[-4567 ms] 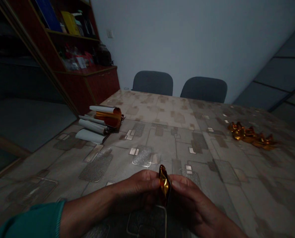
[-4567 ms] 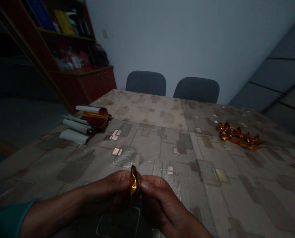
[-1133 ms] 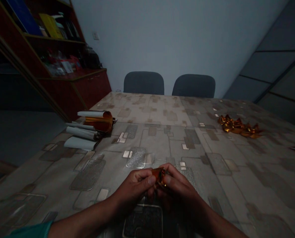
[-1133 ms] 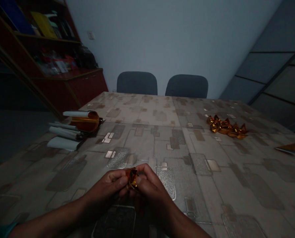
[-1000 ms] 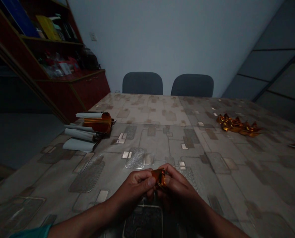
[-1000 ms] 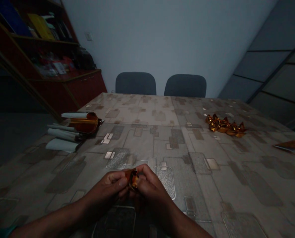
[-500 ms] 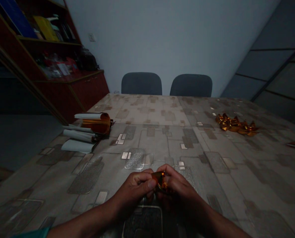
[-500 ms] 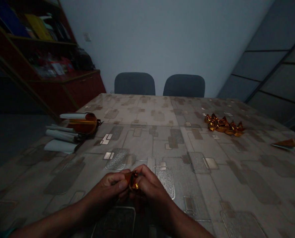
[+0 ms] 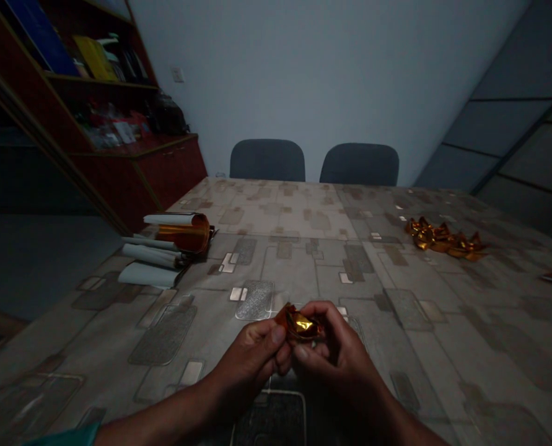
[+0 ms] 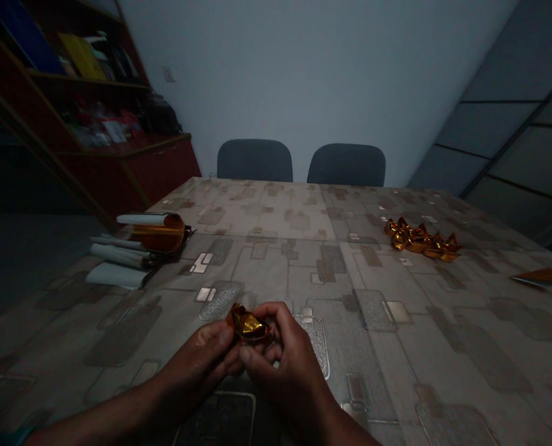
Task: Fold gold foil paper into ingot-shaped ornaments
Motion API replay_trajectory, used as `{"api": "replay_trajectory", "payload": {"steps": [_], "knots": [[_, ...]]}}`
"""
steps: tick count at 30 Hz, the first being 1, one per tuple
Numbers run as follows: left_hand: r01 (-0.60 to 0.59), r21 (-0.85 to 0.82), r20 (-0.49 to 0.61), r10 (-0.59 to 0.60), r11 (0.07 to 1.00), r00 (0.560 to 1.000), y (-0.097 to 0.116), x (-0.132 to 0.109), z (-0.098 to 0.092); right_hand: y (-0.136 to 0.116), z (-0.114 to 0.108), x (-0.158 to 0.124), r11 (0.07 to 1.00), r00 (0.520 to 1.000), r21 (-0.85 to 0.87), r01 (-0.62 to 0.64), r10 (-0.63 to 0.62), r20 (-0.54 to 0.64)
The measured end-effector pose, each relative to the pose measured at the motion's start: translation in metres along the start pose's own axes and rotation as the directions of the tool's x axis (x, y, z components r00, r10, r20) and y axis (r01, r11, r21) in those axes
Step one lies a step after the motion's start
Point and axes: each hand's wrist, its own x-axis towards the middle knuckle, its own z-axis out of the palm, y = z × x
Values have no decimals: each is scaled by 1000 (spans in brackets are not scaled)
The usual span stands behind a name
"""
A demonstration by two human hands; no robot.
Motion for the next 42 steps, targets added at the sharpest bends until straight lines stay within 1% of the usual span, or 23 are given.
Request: {"api": "replay_trajectory", "payload": {"steps": [3, 5, 7, 8, 10, 11, 12, 13, 15, 17, 20, 22, 27, 31, 34, 40, 42], "knots": [[-63, 59, 5, 63, 996, 998, -3, 1, -2, -4, 0, -1, 997, 999, -71, 11, -14, -36], [-89, 150, 28, 85, 985, 996, -1, 2, -3, -7, -2, 0, 991, 999, -130, 28, -34, -38], [-89, 226, 39, 83, 970, 996, 4, 3, -5, -10, -5, 1, 979, 998, -197, 47, -55, -36], [-79, 253, 20, 77, 964, 997, 7, 3, -5, -11, -6, 2, 971, 997, -232, 55, -65, -35], [-65, 282, -77, 90, 957, 993, 12, 3, -7, -13, -9, 3, 953, 996, -294, 73, -85, -28], [-81, 287, -134, 124, 955, 983, 15, 3, -7, -14, -10, 4, 944, 996, -319, 79, -91, -21], [-123, 278, -175, 176, 953, 969, 17, 3, -8, -15, -11, 4, 935, 995, -344, 85, -95, -10], [-161, 260, -184, 213, 952, 960, 18, 3, -8, -14, -11, 5, 924, 995, -370, 95, -102, 2], [-183, 233, -146, 220, 955, 964, 19, 3, -8, -13, -11, 5, 897, 992, -426, 119, -122, 21], [-152, 239, -104, 181, 959, 978, 18, 4, -7, -11, -10, 4, 866, 989, -479, 144, -144, 36], [-121, 274, -105, 155, 954, 982, 15, 4, -6, -8, -10, 5, 828, 984, -532, 176, -169, 63], [-121, 268, -107, 155, 956, 982, 13, 5, -6, -7, -10, 5, 827, 983, -534, 178, -171, 63], [-163, 240, -109, 194, 957, 975, 11, 7, -8, -4, -13, 6, 905, 995, -418, 86, -100, -11], [-165, 248, -104, 195, 955, 975, 9, 8, -9, -2, -14, 5, 930, 995, -363, 58, -82, -52], [-168, 262, -98, 200, 950, 975, 8, 7, -9, -1, -12, 3, 924, 995, -377, 61, -84, -46], [-180, 372, -116, 238, 911, 964, 11, 4, -5, 1, -7, 3, 882, 985, -453, 126, -164, -46], [-184, 363, -113, 239, 914, 964, 11, 4, -5, 0, -8, 2, 863, 982, -485, 139, -182, -41]]}}
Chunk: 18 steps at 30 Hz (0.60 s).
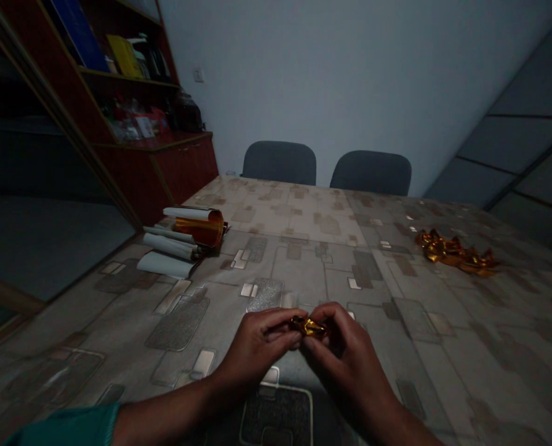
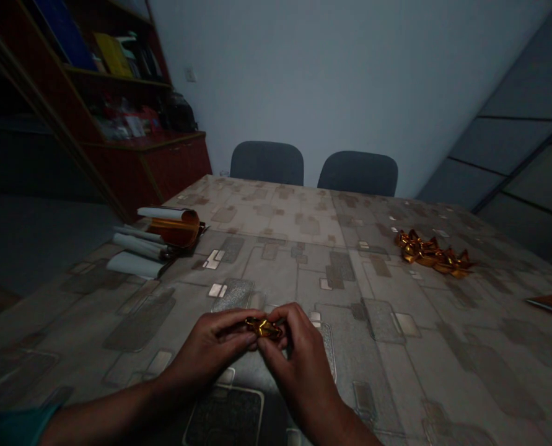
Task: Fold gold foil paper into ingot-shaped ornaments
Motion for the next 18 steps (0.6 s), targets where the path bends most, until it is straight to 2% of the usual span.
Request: {"api": "replay_trajectory", "payload": {"steps": [6, 10, 13, 18], "knots": [[25, -162, 65, -14, 987, 998, -8, 1, -1, -3, -3, 1, 999, 999, -40, 34, -36, -35], [8, -77, 49, -4, 997, 999, -4, 0, -1, -6, -4, 2, 998, 998, -41, 39, -41, -47], [-14, 0, 75, 14, 1000, 997, 3, 0, -1, -7, -5, 2, 999, 999, -23, 35, -35, -26], [-19, 6, 90, 18, 1000, 996, 4, 0, -2, -9, -7, 2, 1000, 1000, -19, 23, -23, -18]]}}
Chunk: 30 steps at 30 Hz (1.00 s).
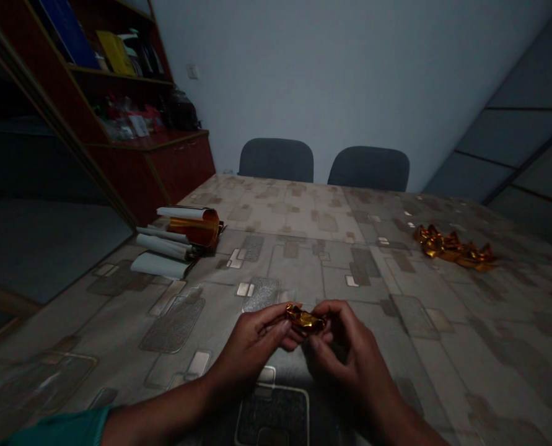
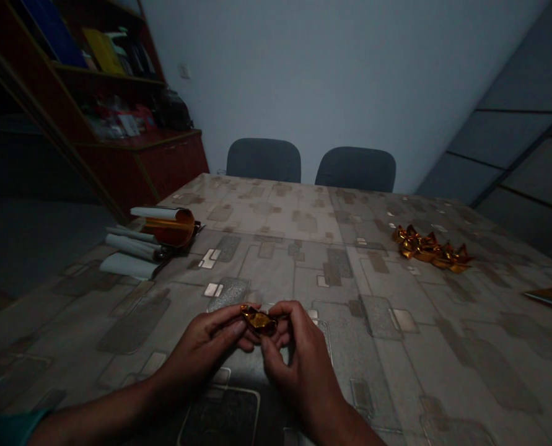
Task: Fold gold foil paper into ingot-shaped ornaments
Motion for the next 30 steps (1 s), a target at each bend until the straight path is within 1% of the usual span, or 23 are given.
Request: {"api": "replay_trajectory", "payload": {"steps": [3, 6, 10, 12, 13, 15, 18, 21, 24, 26, 30], "knots": [[-1, -3, 5, 1, 1000, 1000, -3, -1, 0, 0, 1, 0, 1000, 1000, 5, -8, 8, -23], [-34, 3, 19, 34, 999, 999, -5, -2, 1, 1, 3, 0, 1000, 1000, 18, 3, -2, -26], [-76, 31, 37, 75, 997, 996, -4, -3, 1, 3, 6, -1, 998, 997, 1, 65, -65, -46], [-74, 29, 38, 73, 997, 997, -2, -3, 1, 5, 6, -2, 997, 995, -4, 81, -81, -58], [-66, 21, 36, 65, 998, 997, -2, -3, 0, 6, 5, -2, 998, 996, 6, 66, -65, -58], [-38, 1, 33, 38, 999, 999, 0, -2, 0, 8, 5, -2, 997, 999, 72, -2, 5, -41], [-4, -19, 48, 5, 1000, 999, 1, 0, 0, 10, 4, -2, 961, 994, 253, -108, 111, 3], [4, -36, 63, -2, 999, 998, 0, 0, 0, 12, 4, -1, 920, 989, 363, -147, 146, 32], [11, -56, 52, -8, 998, 999, -3, 0, 0, 11, 3, 0, 906, 987, 392, -161, 151, 55], [15, -100, 32, -12, 995, 999, -4, 0, 1, 11, 3, 0, 902, 986, 397, -168, 154, 66], [21, -199, 27, -16, 980, 1000, -5, 1, 2, 9, 2, -2, 923, 985, 343, -172, 158, 69]]}}
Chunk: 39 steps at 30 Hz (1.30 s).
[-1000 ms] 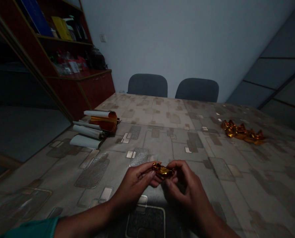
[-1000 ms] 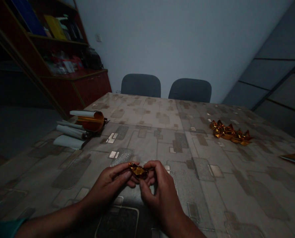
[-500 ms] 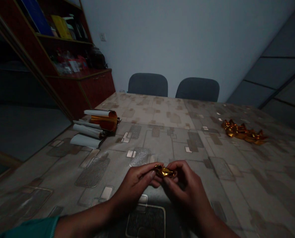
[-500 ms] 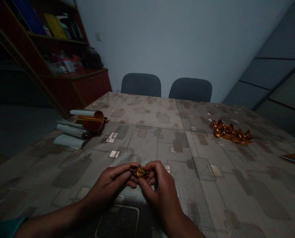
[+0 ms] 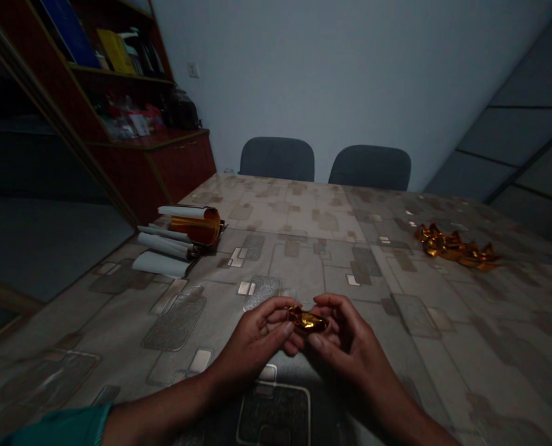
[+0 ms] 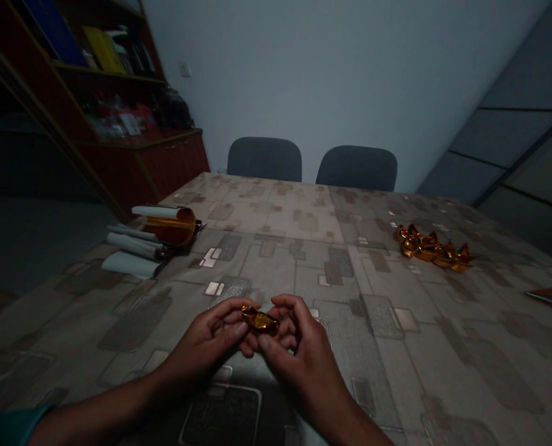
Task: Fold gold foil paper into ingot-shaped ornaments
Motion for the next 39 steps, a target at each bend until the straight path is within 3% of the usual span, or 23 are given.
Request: {"api": "replay_trajectory", "payload": {"steps": [6, 12, 19, 30, 34, 37, 39], "knots": [[13, -48, -33, -15, 999, 999, 0, 3, -3, -8, 3, 0, 985, 996, -153, 83, -76, 48], [12, -62, -43, -15, 998, 999, -2, 4, -3, -7, 6, 2, 955, 994, -278, 108, -111, 6], [3, -44, -1, -3, 999, 1000, -7, 4, -3, -4, 7, 2, 956, 995, -287, 50, -72, -65], [52, 46, -57, -49, 998, 997, -2, 2, -2, -8, 6, 3, 944, 989, -318, 82, -117, -89], [56, 145, -101, -42, 988, 994, 3, 1, -3, -12, -21, 18, 927, 959, -365, 85, -175, -222], [60, 198, -64, -49, 978, 997, 2, 0, -5, -8, -63, 44, 804, 902, -593, 48, -290, -320], [66, 215, -57, -54, 974, 997, 2, -1, -5, -5, -100, 62, 770, 869, -638, -22, -301, -394]]}}
